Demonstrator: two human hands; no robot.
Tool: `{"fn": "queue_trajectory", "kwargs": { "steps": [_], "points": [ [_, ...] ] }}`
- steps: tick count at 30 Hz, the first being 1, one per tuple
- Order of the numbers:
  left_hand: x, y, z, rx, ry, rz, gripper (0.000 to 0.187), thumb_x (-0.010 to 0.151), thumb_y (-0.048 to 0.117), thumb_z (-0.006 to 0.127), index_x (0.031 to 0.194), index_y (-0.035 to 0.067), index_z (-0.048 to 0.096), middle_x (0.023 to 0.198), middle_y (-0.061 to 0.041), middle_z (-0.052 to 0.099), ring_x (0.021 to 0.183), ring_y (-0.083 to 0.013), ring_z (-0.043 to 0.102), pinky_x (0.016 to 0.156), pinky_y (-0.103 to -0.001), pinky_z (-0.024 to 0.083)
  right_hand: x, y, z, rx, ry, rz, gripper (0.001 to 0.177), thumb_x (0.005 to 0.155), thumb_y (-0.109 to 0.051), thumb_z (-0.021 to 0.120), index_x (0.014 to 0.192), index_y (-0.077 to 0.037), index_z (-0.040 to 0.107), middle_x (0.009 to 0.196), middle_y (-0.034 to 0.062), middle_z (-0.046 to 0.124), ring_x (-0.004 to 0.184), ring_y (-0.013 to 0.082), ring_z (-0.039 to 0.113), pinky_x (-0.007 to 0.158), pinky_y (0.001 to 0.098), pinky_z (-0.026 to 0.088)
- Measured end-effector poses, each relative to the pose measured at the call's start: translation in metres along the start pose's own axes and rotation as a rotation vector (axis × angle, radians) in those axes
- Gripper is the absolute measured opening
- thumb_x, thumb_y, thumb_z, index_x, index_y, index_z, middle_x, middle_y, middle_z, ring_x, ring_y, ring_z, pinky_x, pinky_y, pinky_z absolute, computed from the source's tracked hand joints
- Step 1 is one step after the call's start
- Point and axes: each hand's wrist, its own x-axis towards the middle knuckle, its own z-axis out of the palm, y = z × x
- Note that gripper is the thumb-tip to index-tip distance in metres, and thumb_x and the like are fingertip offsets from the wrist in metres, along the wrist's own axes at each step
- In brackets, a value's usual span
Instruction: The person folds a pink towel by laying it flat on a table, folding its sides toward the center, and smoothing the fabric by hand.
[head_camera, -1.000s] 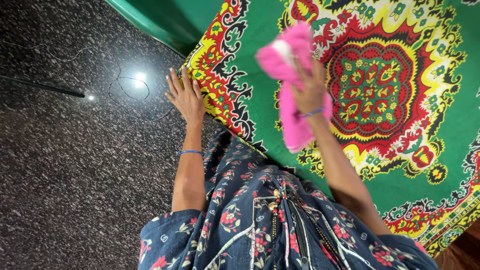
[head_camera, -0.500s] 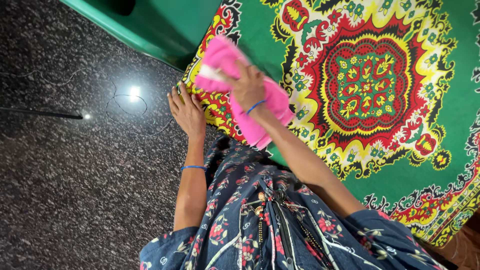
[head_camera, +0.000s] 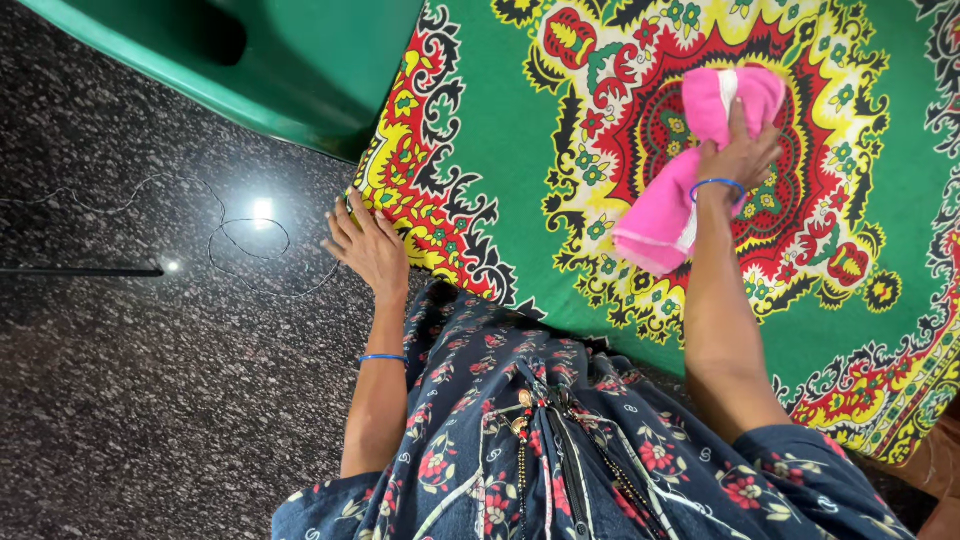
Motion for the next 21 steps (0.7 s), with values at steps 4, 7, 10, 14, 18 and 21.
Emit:
{"fn": "queue_trajectory", "kwargs": {
  "steps": [4,7,10,14,18,21],
  "points": [
    [0.005,0.022,-0.006,0.157,0.154,0.153,0.052,0.109,0.033,0.051,0.156,0.014,0.041,0.163,-0.020,0.035,0.152,-0.0439,0.025,0.116,-0.072,0.008,-0.012,-0.047,-0.001,-0.062,0.228,-0.310,0.083,0.074,-0.027,0.088,0.151,-0.030,0.058,0.142,0.0228,0.042,0.126,0.0512,0.039,0.097,0.0720,0.039],
    [0.014,0.061,0.005,-0.006,-0.070,0.239,0.061,0.105,0.035,0.053,0.159,0.008,0.039,0.166,-0.020,0.027,0.156,-0.0406,0.018,0.121,-0.069,0.002,-0.058,-0.131,-0.006,0.007,0.099,-0.534,0.081,0.077,-0.021,0.082,0.152,-0.038,0.056,0.148,0.0190,0.042,0.129,0.0466,0.042,0.101,0.0650,0.036],
    [0.029,0.089,0.019,0.061,-0.005,0.520,0.062,0.109,0.034,0.053,0.164,0.009,0.038,0.172,-0.017,0.022,0.161,-0.0339,0.015,0.127,-0.063,0.004,-0.122,-0.211,-0.019,0.144,-0.006,-0.764,0.080,0.080,-0.015,0.079,0.152,-0.042,0.055,0.148,0.0127,0.047,0.123,0.0383,0.048,0.097,0.0554,0.042],
    [0.037,0.096,0.021,-0.006,-0.185,0.424,0.063,0.108,0.042,0.051,0.153,0.000,0.039,0.172,-0.017,0.020,0.160,-0.0329,0.016,0.126,-0.063,0.005,-0.156,-0.243,-0.041,0.212,-0.166,-0.780,0.076,0.079,-0.014,0.080,0.147,-0.040,0.058,0.147,0.0107,0.048,0.119,0.0350,0.049,0.092,0.0539,0.044],
    [0.037,0.094,0.018,-0.023,-0.098,0.467,0.065,0.108,0.040,0.047,0.160,0.002,0.040,0.171,-0.014,0.021,0.158,-0.0315,0.017,0.125,-0.061,0.007,-0.129,-0.213,-0.039,0.187,-0.078,-0.750,0.077,0.075,-0.016,0.082,0.144,-0.041,0.060,0.144,0.0097,0.048,0.119,0.0337,0.049,0.093,0.0558,0.044],
    [0.036,0.094,0.018,-0.042,-0.086,0.462,0.062,0.111,0.042,0.043,0.159,0.003,0.041,0.171,-0.013,0.022,0.159,-0.0318,0.018,0.127,-0.060,0.007,-0.100,-0.170,-0.030,0.118,-0.039,-0.596,0.080,0.072,-0.018,0.085,0.145,-0.040,0.060,0.144,0.0094,0.048,0.119,0.0357,0.048,0.092,0.0564,0.044]
  ]
}}
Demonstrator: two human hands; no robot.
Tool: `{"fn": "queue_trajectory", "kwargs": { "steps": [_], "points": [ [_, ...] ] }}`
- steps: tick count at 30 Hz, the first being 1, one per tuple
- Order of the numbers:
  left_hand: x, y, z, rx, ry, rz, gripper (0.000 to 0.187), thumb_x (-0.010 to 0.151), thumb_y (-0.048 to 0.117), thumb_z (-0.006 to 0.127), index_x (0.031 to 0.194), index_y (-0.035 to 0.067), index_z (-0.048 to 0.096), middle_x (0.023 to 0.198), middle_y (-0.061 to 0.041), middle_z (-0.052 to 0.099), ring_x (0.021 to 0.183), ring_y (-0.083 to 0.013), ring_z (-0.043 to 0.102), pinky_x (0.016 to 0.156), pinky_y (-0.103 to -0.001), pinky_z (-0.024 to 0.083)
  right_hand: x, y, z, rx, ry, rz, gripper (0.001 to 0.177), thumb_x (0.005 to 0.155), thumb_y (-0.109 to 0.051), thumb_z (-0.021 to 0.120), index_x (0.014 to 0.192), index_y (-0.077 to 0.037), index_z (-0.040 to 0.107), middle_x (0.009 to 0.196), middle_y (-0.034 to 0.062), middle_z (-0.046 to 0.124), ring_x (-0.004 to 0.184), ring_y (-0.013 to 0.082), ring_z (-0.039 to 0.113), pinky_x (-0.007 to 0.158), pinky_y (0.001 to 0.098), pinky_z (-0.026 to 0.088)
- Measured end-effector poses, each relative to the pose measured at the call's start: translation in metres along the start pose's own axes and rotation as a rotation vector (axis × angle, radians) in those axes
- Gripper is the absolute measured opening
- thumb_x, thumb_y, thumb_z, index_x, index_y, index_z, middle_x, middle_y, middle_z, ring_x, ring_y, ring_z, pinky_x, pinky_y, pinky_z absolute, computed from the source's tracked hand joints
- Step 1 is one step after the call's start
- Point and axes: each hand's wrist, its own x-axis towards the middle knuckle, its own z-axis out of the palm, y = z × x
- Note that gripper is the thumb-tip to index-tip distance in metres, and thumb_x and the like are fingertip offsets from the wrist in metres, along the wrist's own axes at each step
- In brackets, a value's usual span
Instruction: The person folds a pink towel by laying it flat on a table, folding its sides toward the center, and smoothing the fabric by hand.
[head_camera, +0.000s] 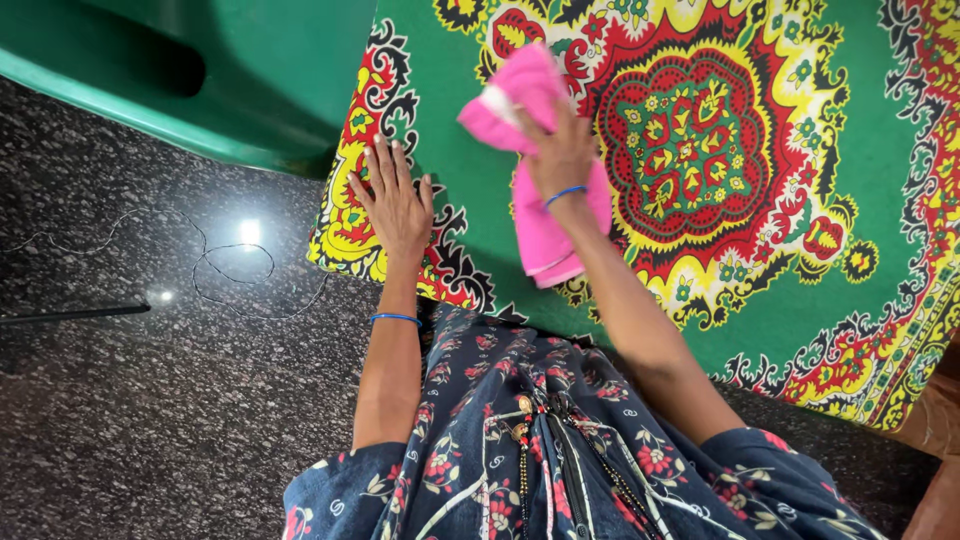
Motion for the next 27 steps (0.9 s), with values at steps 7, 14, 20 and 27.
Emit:
{"fn": "queue_trajectory", "kwargs": {
  "steps": [7,14,20,27],
  "points": [
    [0.000,0.001,0.002,0.018,-0.019,-0.003,0.064,0.110,0.043,0.042,0.160,0.003,0.041,0.171,-0.013,0.023,0.159,-0.0323,0.019,0.126,-0.060,0.007,-0.025,0.149,-0.006,-0.096,0.045,0.368,0.082,0.077,-0.023,0.090,0.152,-0.037,0.058,0.146,0.0167,0.043,0.128,0.0440,0.044,0.096,0.0610,0.045],
    [0.002,0.005,0.007,0.060,-0.022,-0.018,0.065,0.108,0.042,0.046,0.159,0.002,0.039,0.170,-0.015,0.023,0.158,-0.0344,0.018,0.124,-0.064,0.007,-0.015,0.210,0.001,0.035,0.015,0.903,0.079,0.081,-0.025,0.084,0.151,-0.046,0.054,0.153,0.0100,0.042,0.136,0.0375,0.044,0.106,0.0583,0.045],
    [0.050,0.022,0.029,0.099,0.002,0.028,0.066,0.110,0.045,0.046,0.159,0.002,0.039,0.170,-0.014,0.024,0.158,-0.0319,0.017,0.122,-0.070,0.006,0.056,0.092,0.027,-0.083,0.150,0.105,0.090,0.073,-0.024,0.087,0.154,-0.041,0.051,0.152,0.0139,0.042,0.128,0.0413,0.046,0.104,0.0564,0.042],
    [0.106,0.026,0.043,0.209,-0.033,0.012,0.064,0.107,0.048,0.050,0.149,-0.001,0.050,0.171,-0.011,0.025,0.159,-0.0288,0.020,0.122,-0.071,0.008,0.086,-0.047,0.014,0.095,-0.075,-0.105,0.091,0.075,-0.023,0.085,0.154,-0.040,0.044,0.155,0.0128,0.039,0.127,0.0401,0.049,0.098,0.0662,0.042]
  ]
}}
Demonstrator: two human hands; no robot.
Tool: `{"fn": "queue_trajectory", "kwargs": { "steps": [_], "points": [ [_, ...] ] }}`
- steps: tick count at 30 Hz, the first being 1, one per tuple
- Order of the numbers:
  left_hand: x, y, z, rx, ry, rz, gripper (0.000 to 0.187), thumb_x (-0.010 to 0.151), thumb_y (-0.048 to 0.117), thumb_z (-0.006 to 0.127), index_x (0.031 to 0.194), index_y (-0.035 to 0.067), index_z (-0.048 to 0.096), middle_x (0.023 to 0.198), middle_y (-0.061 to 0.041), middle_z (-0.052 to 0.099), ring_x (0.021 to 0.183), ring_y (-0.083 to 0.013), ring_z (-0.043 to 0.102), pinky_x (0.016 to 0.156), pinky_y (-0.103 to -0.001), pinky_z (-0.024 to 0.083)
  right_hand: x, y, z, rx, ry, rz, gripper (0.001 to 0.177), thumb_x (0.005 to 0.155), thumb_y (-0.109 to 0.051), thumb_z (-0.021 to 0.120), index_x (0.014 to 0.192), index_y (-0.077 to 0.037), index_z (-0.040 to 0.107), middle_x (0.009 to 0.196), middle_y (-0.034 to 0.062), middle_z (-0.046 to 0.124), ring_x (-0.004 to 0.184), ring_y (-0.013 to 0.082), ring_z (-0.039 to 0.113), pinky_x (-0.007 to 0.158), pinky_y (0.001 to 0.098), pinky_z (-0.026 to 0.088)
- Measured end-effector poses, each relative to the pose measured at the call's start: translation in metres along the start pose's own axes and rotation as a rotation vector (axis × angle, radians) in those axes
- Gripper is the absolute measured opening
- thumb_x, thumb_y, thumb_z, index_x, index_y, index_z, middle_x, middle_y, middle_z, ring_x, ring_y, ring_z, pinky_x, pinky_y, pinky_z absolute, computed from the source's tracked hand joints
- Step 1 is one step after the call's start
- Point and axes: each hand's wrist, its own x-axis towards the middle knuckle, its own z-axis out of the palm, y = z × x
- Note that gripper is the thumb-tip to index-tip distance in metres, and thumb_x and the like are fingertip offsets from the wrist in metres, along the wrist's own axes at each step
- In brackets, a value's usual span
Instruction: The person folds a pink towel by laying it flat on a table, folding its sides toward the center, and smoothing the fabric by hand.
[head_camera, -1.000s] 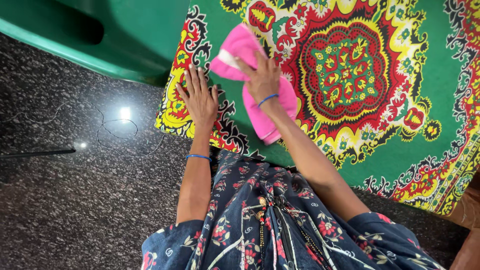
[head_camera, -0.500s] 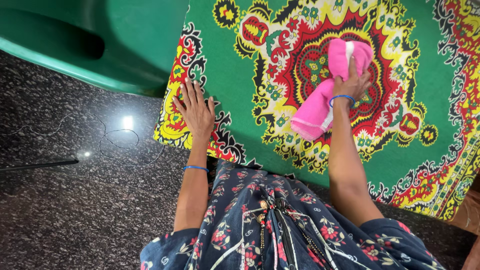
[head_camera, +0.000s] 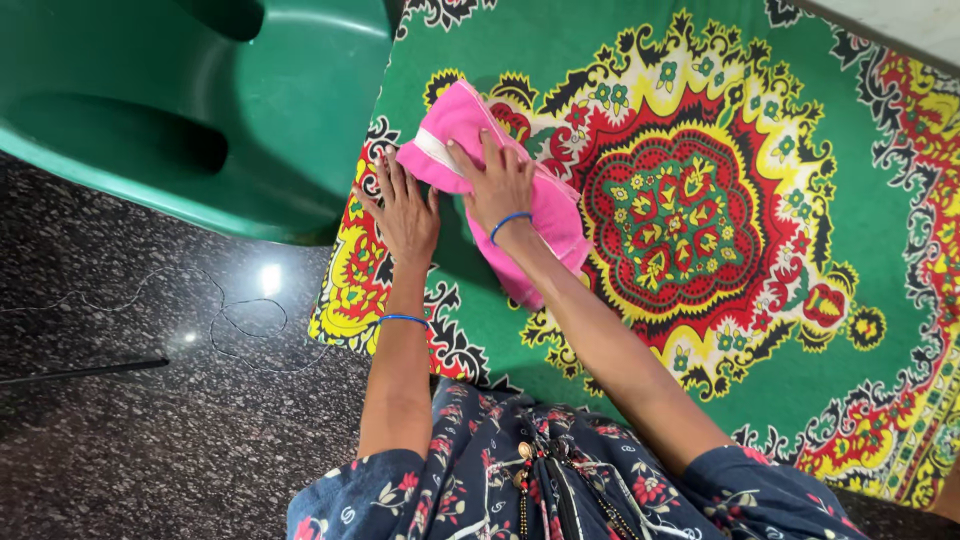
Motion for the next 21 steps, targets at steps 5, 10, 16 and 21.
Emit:
{"fn": "queue_trajectory", "kwargs": {
  "steps": [5,10,16,21],
  "points": [
    [0.001,-0.003,-0.004,-0.083,0.045,0.015,0.061,0.104,0.046,0.052,0.147,0.004,0.055,0.170,-0.010,0.027,0.158,-0.0303,0.021,0.121,-0.071,0.007,0.012,0.006,-0.014,-0.036,-0.124,0.025,0.098,0.066,-0.039,0.089,0.149,-0.042,0.037,0.158,0.0173,0.029,0.133,0.0541,0.039,0.089,0.0790,0.040],
    [0.002,0.000,-0.011,-0.073,0.029,0.020,0.058,0.104,0.047,0.052,0.150,0.011,0.053,0.170,-0.008,0.028,0.158,-0.0308,0.020,0.121,-0.071,0.008,0.016,0.031,-0.009,0.022,-0.171,0.039,0.099,0.072,-0.024,0.087,0.154,-0.047,0.036,0.159,0.0178,0.031,0.130,0.0468,0.047,0.086,0.0659,0.051],
    [0.002,0.001,-0.012,-0.073,0.059,0.031,0.065,0.104,0.046,0.053,0.162,0.017,0.042,0.172,-0.009,0.026,0.158,-0.0312,0.020,0.122,-0.070,0.008,0.021,0.118,0.000,-0.092,-0.046,0.193,0.090,0.077,-0.032,0.087,0.153,-0.046,0.042,0.152,0.0142,0.038,0.112,0.0412,0.056,0.081,0.0615,0.053],
    [0.003,0.002,-0.012,-0.054,0.035,0.020,0.066,0.104,0.047,0.053,0.162,0.017,0.041,0.172,-0.009,0.025,0.158,-0.0321,0.020,0.121,-0.070,0.008,0.001,0.237,-0.018,-0.164,0.004,0.384,0.098,0.074,-0.022,0.088,0.158,-0.043,0.041,0.156,0.0155,0.034,0.120,0.0443,0.054,0.081,0.0598,0.055]
  ]
}}
